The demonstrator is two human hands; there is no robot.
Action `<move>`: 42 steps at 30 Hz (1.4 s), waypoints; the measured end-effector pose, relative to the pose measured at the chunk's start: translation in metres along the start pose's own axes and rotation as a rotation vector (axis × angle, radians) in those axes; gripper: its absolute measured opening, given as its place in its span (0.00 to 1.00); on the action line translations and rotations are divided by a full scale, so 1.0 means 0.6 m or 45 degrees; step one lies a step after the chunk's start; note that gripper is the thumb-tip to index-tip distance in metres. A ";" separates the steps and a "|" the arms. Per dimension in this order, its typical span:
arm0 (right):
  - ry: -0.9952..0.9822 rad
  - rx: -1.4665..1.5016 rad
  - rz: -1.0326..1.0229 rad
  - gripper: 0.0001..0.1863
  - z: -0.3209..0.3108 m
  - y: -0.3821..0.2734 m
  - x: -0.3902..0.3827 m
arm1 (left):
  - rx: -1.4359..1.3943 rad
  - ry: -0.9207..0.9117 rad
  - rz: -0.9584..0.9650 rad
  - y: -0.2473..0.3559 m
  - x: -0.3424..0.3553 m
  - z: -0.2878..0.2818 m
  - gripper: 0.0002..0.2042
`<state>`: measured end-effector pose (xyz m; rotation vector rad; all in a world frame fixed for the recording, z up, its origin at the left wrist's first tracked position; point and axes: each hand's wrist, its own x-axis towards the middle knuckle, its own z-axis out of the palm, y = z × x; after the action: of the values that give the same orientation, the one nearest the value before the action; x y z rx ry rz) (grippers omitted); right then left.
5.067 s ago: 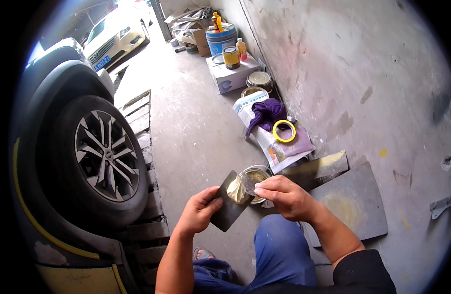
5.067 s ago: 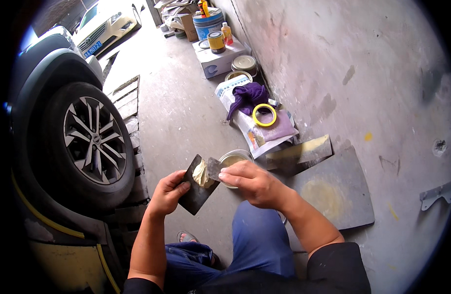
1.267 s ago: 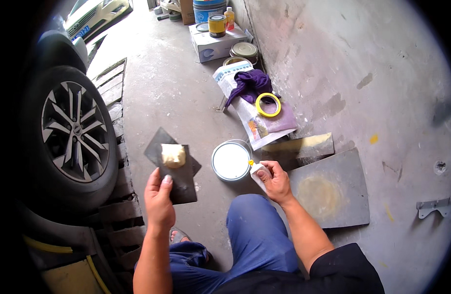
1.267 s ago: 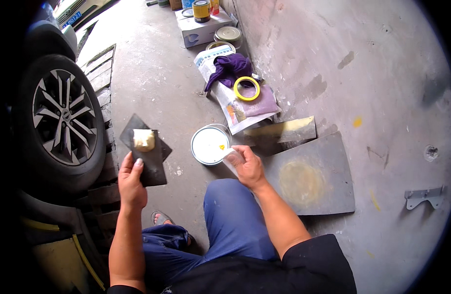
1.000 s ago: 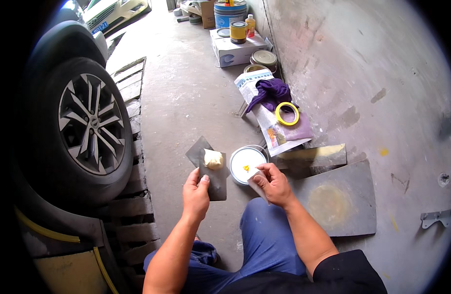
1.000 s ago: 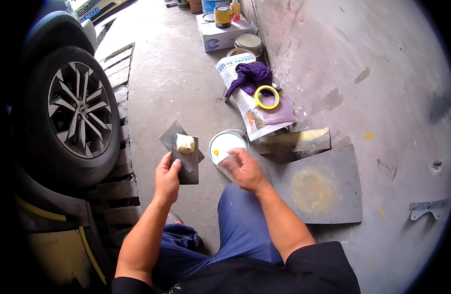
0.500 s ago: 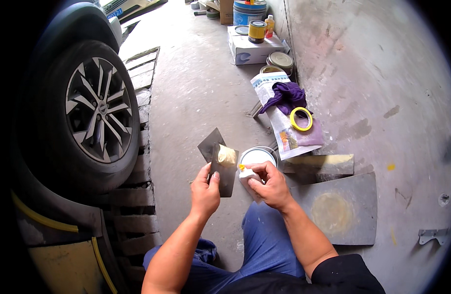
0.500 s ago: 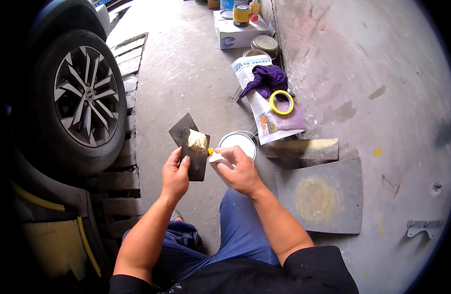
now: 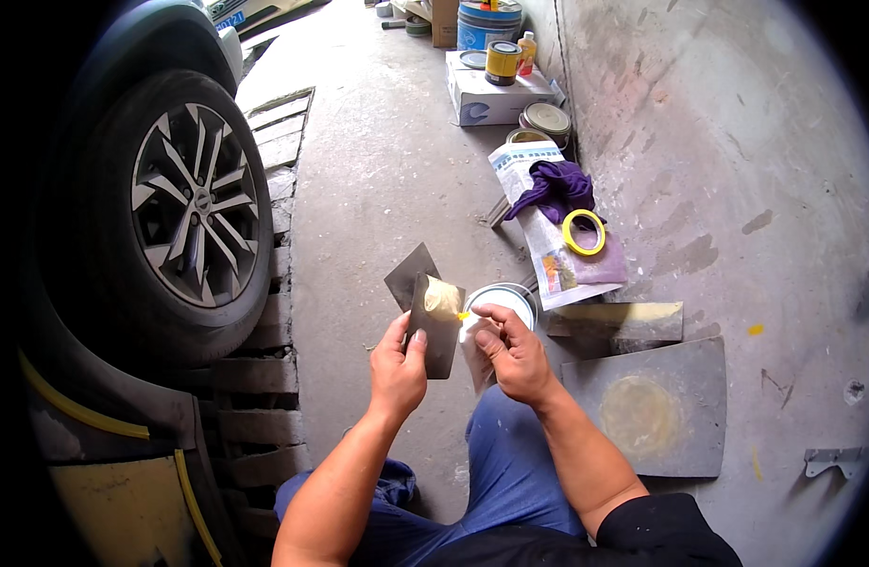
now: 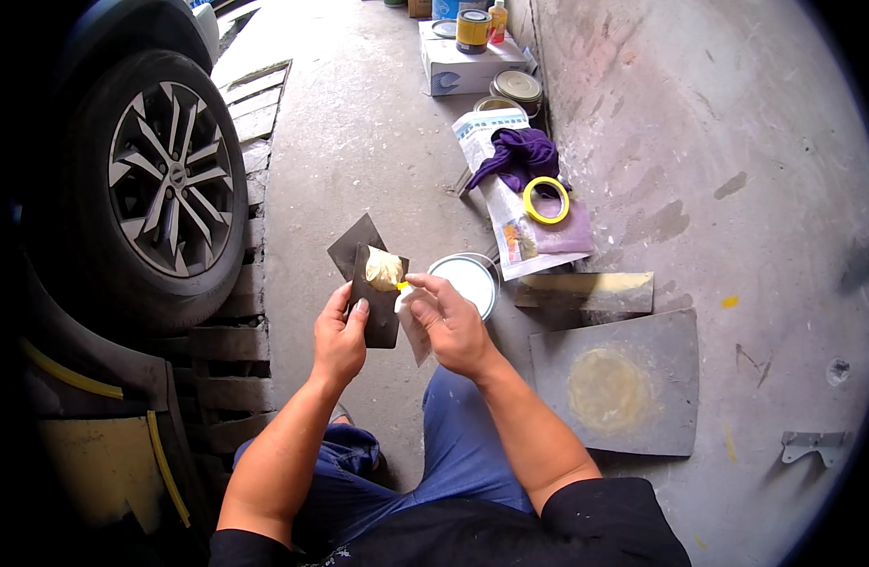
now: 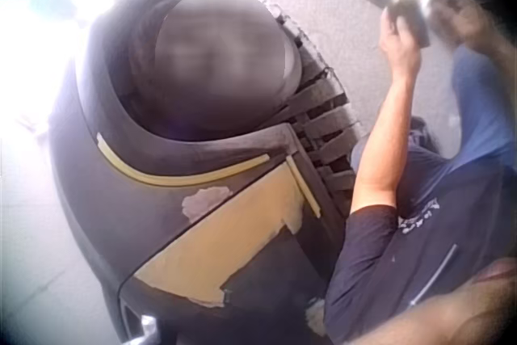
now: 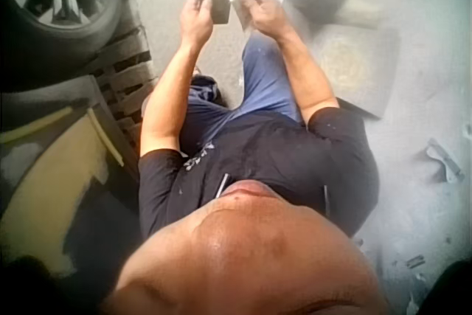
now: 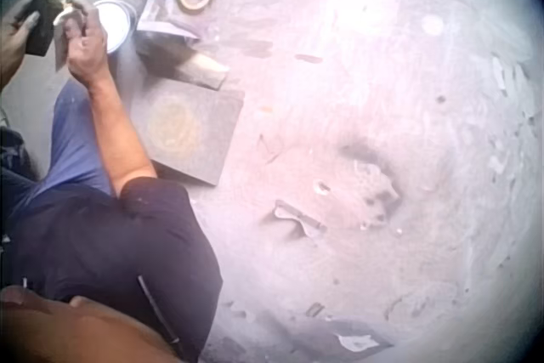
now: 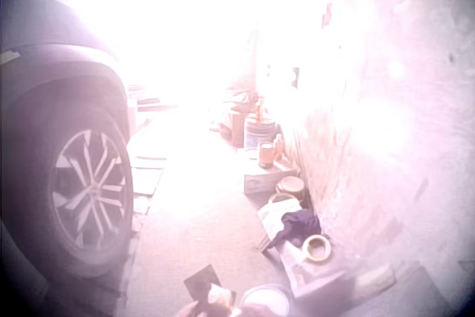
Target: The person applies body filler to a damaged area on the side of a car using a putty knife. They scoop filler from a container, spread it over the sanded area, and smooth it to blend with the surrounding surface.
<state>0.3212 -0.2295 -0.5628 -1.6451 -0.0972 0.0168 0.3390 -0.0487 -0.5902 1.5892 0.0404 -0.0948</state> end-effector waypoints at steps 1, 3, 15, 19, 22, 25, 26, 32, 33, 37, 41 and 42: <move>-0.017 0.019 -0.013 0.15 -0.002 0.000 0.000 | 0.014 -0.024 -0.005 0.003 -0.001 0.000 0.15; -0.050 0.058 -0.038 0.15 -0.008 0.000 0.002 | -0.044 0.010 0.021 -0.002 -0.002 0.003 0.15; -0.098 0.391 0.153 0.08 -0.020 -0.001 0.005 | 0.039 -0.071 0.075 0.008 -0.007 0.007 0.15; -0.108 0.426 0.166 0.06 -0.018 -0.004 0.006 | -0.007 -0.075 0.068 0.001 -0.006 0.008 0.15; -0.101 0.430 0.155 0.05 -0.018 -0.001 0.006 | -0.015 -0.074 0.058 0.001 -0.006 0.009 0.15; -0.083 0.400 0.111 0.05 -0.016 0.006 0.007 | -0.008 -0.078 0.064 0.004 -0.007 0.009 0.15; -0.079 0.385 0.094 0.05 -0.016 0.009 0.007 | 0.003 -0.075 0.068 0.003 -0.007 0.009 0.15; -0.068 0.360 0.047 0.05 -0.014 0.008 0.010 | 0.008 -0.071 0.083 0.002 -0.007 0.007 0.15; -0.066 0.360 0.036 0.05 -0.014 0.009 0.011 | -0.004 -0.074 0.086 0.002 -0.006 0.008 0.15; -0.091 0.373 0.082 0.05 -0.017 0.002 0.009 | -0.099 -0.112 0.044 0.001 -0.006 0.006 0.15; -0.122 0.418 0.175 0.04 -0.023 -0.001 0.008 | -0.274 -0.196 -0.001 0.000 -0.005 0.003 0.16; -0.126 0.436 0.201 0.04 -0.025 0.000 0.006 | -0.319 -0.216 -0.022 0.003 -0.006 0.003 0.16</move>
<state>0.3261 -0.2438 -0.5612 -1.3060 -0.0369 0.2240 0.3355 -0.0502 -0.5880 1.3260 -0.0638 -0.2290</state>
